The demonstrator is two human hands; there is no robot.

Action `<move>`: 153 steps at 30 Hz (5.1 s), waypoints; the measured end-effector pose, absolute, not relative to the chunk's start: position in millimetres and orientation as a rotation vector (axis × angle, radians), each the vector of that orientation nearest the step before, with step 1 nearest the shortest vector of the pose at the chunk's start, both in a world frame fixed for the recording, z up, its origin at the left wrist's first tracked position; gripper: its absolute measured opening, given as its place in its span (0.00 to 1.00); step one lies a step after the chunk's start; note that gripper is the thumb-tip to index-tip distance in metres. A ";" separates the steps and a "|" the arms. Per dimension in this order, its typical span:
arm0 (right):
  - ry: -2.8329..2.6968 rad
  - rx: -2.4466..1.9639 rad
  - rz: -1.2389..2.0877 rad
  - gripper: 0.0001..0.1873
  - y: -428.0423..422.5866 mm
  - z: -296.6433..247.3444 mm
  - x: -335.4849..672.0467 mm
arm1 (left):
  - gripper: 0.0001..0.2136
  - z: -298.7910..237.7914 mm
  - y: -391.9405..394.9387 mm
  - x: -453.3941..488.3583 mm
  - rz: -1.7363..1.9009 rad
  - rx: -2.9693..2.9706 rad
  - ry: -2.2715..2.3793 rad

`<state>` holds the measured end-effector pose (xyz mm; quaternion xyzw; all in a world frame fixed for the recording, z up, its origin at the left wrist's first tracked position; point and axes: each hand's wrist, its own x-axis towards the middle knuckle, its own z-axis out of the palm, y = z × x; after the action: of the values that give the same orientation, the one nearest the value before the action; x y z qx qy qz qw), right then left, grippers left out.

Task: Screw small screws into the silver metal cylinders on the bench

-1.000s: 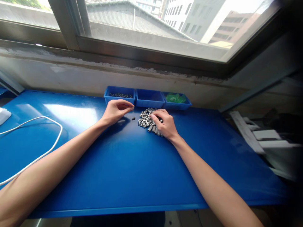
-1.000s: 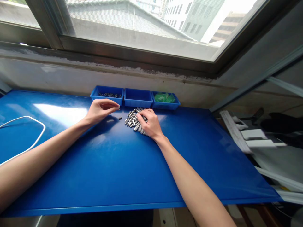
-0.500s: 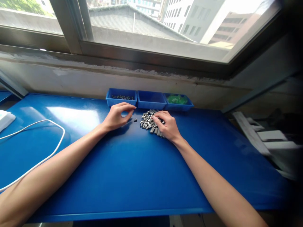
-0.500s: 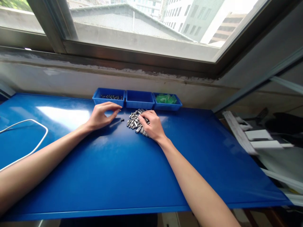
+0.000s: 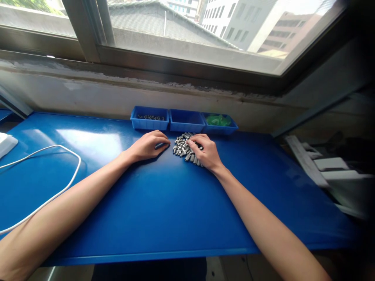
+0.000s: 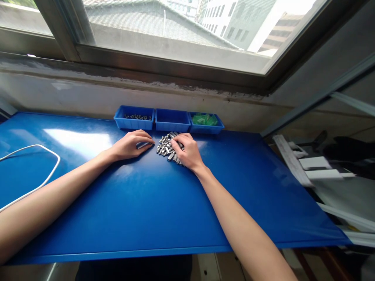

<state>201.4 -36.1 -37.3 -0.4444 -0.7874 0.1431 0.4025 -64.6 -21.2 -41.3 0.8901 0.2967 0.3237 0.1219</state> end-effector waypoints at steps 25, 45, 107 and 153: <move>-1.984 -1.106 0.354 0.10 -35.3 -39.0 201.7 | 0.19 -39.4 -11.1 -69.1 1.251 1.802 1.061; -1.990 -1.085 0.343 0.09 -35.1 -39.6 201.3 | 0.15 -34.9 -18.0 -63.1 1.281 1.970 1.004; -2.004 -1.085 0.366 0.10 -36.0 -38.4 200.8 | 0.31 -42.0 -1.3 -67.9 1.543 1.487 0.997; -1.998 -1.102 0.360 0.09 -37.0 -37.4 198.7 | 0.16 -46.7 -9.7 -63.5 1.089 2.329 1.020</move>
<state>198.7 -37.0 -37.4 -0.4363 -0.7914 0.1425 0.4038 -63.5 -9.7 -46.7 0.8272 0.3623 0.3868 0.1866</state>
